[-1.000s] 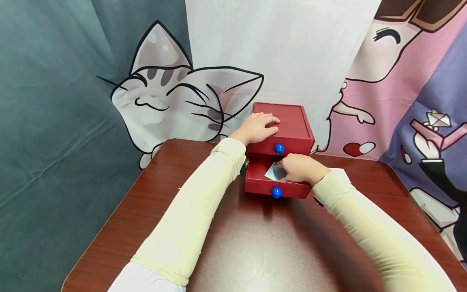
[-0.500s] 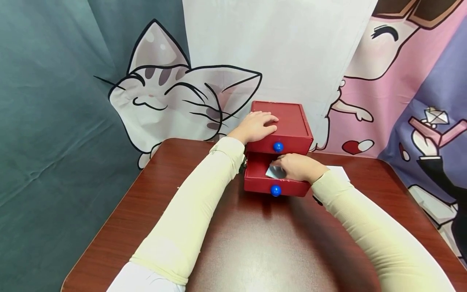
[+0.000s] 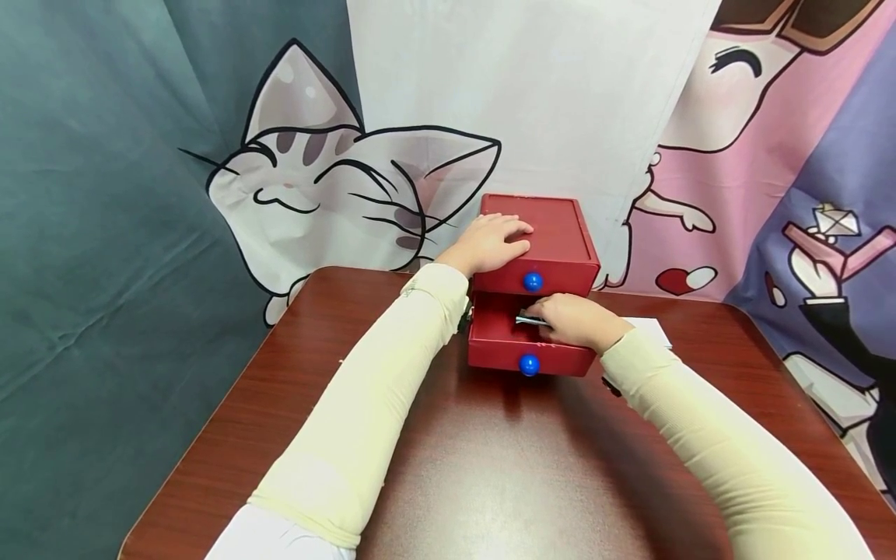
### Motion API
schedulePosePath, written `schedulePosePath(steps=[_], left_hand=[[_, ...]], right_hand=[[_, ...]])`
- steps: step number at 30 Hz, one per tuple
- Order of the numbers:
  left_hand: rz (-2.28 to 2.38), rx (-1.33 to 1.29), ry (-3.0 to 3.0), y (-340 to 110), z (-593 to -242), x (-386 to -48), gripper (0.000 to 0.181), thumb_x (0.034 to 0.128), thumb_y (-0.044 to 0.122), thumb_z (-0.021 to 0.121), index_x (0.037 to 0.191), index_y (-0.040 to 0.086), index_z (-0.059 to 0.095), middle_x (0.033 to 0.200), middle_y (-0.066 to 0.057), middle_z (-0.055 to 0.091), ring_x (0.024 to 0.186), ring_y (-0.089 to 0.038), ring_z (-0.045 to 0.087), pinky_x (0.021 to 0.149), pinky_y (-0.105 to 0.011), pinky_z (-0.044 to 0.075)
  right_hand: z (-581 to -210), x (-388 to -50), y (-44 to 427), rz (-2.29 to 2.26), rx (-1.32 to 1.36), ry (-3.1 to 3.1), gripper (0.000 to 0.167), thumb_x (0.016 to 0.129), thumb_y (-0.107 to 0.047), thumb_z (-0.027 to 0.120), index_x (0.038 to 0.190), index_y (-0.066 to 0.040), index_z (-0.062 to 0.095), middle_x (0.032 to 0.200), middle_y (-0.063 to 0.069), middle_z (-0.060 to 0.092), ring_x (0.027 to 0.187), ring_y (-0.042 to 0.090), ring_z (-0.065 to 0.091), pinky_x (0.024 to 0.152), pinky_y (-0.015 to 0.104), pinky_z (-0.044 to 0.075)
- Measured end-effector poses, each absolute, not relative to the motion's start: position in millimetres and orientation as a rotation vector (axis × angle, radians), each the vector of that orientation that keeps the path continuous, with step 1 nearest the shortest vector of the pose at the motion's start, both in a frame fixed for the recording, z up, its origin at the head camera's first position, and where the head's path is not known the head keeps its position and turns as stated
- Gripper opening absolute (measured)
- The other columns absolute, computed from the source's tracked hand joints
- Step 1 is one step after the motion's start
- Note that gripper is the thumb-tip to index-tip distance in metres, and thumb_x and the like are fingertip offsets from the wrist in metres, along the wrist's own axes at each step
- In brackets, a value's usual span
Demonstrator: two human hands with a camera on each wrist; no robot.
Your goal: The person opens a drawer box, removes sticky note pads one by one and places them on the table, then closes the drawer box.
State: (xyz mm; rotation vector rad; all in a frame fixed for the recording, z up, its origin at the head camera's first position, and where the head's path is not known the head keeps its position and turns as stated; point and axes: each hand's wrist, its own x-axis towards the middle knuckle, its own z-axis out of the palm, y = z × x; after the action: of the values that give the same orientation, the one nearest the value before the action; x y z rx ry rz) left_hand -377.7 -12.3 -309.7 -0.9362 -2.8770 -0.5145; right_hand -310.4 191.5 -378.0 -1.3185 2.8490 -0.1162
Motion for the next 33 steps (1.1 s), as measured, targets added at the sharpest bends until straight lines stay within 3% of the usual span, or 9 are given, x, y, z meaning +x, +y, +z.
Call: schedulePosePath(steps=[3,6,13,25,29,33], left_hand=[[-0.513,-0.932,-2.877,-13.2,-309.0,-378.5,0.045,0.1044,0.041,0.045,0.146,0.026,0.055,0.160,-0.002,0.040,0.151,-0.023,0.027,0.125,-0.038,0.011],[-0.519,-0.931,-2.876,-12.8,-308.7,-378.8,0.045,0.1046,0.042,0.044,0.146,0.026,0.055,0.160,-0.002,0.040,0.151,-0.022,0.027,0.125,-0.038,0.011],[-0.528,-0.927,-2.878,-13.0,-308.5,-377.3,0.045,0.1047,0.041,0.045,0.146,0.026,0.055,0.160,-0.003,0.040,0.151,-0.025,0.027,0.125,-0.039,0.011],[-0.528,-0.928,-2.883,-12.9,-310.8,-378.8,0.046,0.1043,0.042,0.045,0.146,0.026,0.055,0.160,-0.002,0.040,0.152,-0.025,0.026,0.125,-0.039,0.011],[-0.517,-0.930,-2.885,-13.0,-310.7,-379.1,0.046,0.1043,0.042,0.045,0.147,0.026,0.054,0.161,-0.002,0.039,0.152,-0.025,0.025,0.125,-0.039,0.010],[-0.519,-0.934,-2.885,-12.7,-309.9,-379.6,0.046,0.1043,0.042,0.045,0.147,0.026,0.054,0.161,-0.002,0.039,0.152,-0.026,0.025,0.125,-0.040,0.010]], right_hand=[[-376.4,-310.9,193.0,-0.151,-1.332,2.871,0.018,0.088,-0.006,0.071,0.105,-0.009,0.073,0.085,0.000,0.071,0.073,0.018,0.064,0.077,0.038,0.058],[-372.9,-309.0,196.2,-0.200,-1.320,2.885,0.018,0.091,-0.006,0.070,0.108,-0.009,0.072,0.084,0.000,0.070,0.070,0.017,0.064,0.076,0.040,0.059],[-364.4,-301.7,205.2,-0.266,-1.351,2.899,0.028,0.093,-0.004,0.069,0.120,-0.009,0.070,0.100,0.008,0.075,0.081,0.021,0.071,0.084,0.044,0.060],[-341.4,-280.1,231.7,-0.417,-1.329,2.950,0.041,0.092,0.000,0.068,0.130,-0.016,0.066,0.112,0.004,0.073,0.098,0.024,0.070,0.087,0.045,0.058],[-336.2,-270.4,243.3,-0.408,-1.365,2.997,0.044,0.091,0.002,0.068,0.133,-0.013,0.065,0.104,0.005,0.074,0.082,0.017,0.067,0.075,0.039,0.058],[-330.8,-261.2,257.7,-0.437,-1.411,3.058,0.048,0.091,0.005,0.065,0.135,-0.014,0.064,0.094,-0.002,0.073,0.064,0.005,0.056,0.060,0.028,0.050]])
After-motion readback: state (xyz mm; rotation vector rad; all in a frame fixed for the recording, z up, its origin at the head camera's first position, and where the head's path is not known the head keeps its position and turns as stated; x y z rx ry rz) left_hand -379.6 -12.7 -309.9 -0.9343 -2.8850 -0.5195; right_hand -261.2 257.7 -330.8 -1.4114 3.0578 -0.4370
